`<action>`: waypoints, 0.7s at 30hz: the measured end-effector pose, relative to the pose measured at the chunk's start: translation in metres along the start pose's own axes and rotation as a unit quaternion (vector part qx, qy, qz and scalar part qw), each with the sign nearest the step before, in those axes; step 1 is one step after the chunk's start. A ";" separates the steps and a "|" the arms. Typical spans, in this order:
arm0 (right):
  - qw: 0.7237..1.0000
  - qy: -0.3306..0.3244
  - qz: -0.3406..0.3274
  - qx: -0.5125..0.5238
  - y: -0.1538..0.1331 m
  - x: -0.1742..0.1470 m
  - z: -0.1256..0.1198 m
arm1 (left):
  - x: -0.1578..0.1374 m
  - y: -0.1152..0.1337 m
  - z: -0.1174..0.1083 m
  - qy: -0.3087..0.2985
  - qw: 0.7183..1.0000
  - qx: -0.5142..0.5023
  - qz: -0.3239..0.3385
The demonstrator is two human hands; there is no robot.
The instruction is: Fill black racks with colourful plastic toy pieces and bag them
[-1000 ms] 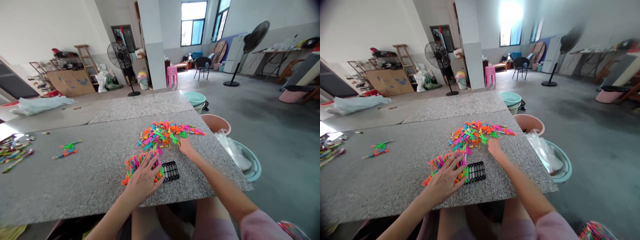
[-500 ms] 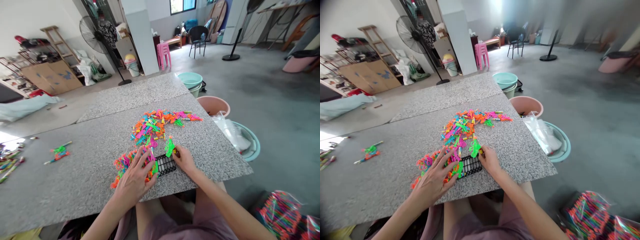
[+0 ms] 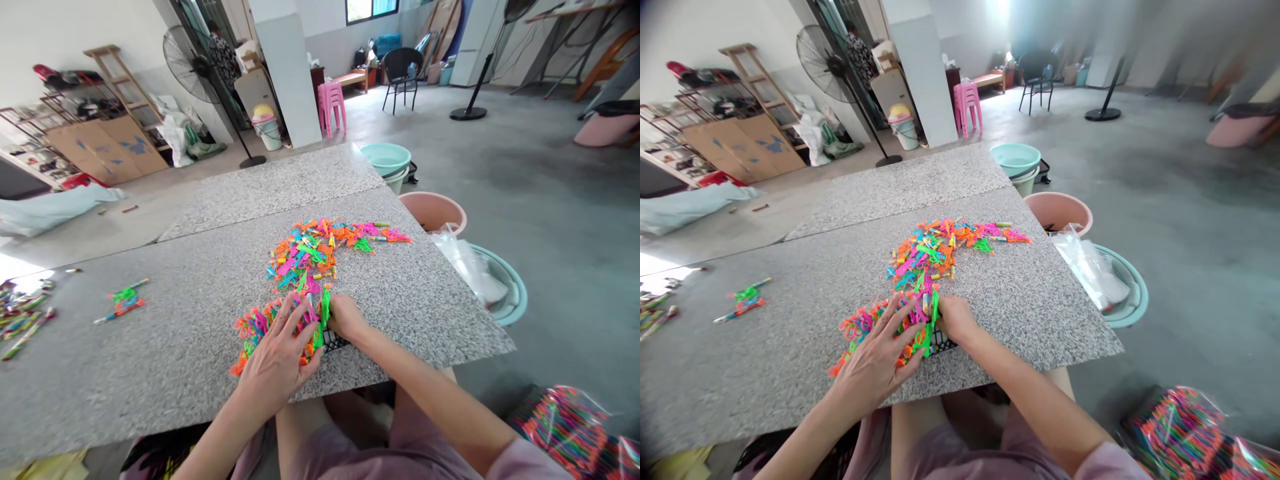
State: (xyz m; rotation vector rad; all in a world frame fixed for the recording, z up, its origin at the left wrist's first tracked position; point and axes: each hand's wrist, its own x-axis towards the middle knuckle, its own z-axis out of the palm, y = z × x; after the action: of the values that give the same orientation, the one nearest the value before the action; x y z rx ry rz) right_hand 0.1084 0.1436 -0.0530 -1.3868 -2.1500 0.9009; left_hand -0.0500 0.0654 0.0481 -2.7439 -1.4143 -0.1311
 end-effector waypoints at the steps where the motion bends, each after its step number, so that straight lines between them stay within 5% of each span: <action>1: 0.999 -0.010 0.000 -0.034 -0.004 0.001 -0.001 | 0.000 0.000 0.000 0.000 1.000 -0.001 0.001; 9: 0.986 -0.078 -0.055 -0.134 -0.022 0.018 -0.007 | 0.001 0.000 0.001 0.041 0.999 -0.020 0.023; 16: 0.989 -0.090 -0.111 -0.042 0.000 0.024 -0.012 | -0.001 -0.005 0.005 0.035 0.997 -0.057 0.039; 21: 0.998 -0.005 0.052 -0.035 -0.004 0.057 -0.006 | -0.003 -0.003 0.002 0.013 0.997 -0.070 0.024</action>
State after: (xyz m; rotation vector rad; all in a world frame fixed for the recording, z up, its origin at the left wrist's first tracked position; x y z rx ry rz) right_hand 0.0865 0.1959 -0.0453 -1.5444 -2.1534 0.8796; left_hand -0.0542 0.0648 0.0457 -2.8732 -1.3823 -0.2735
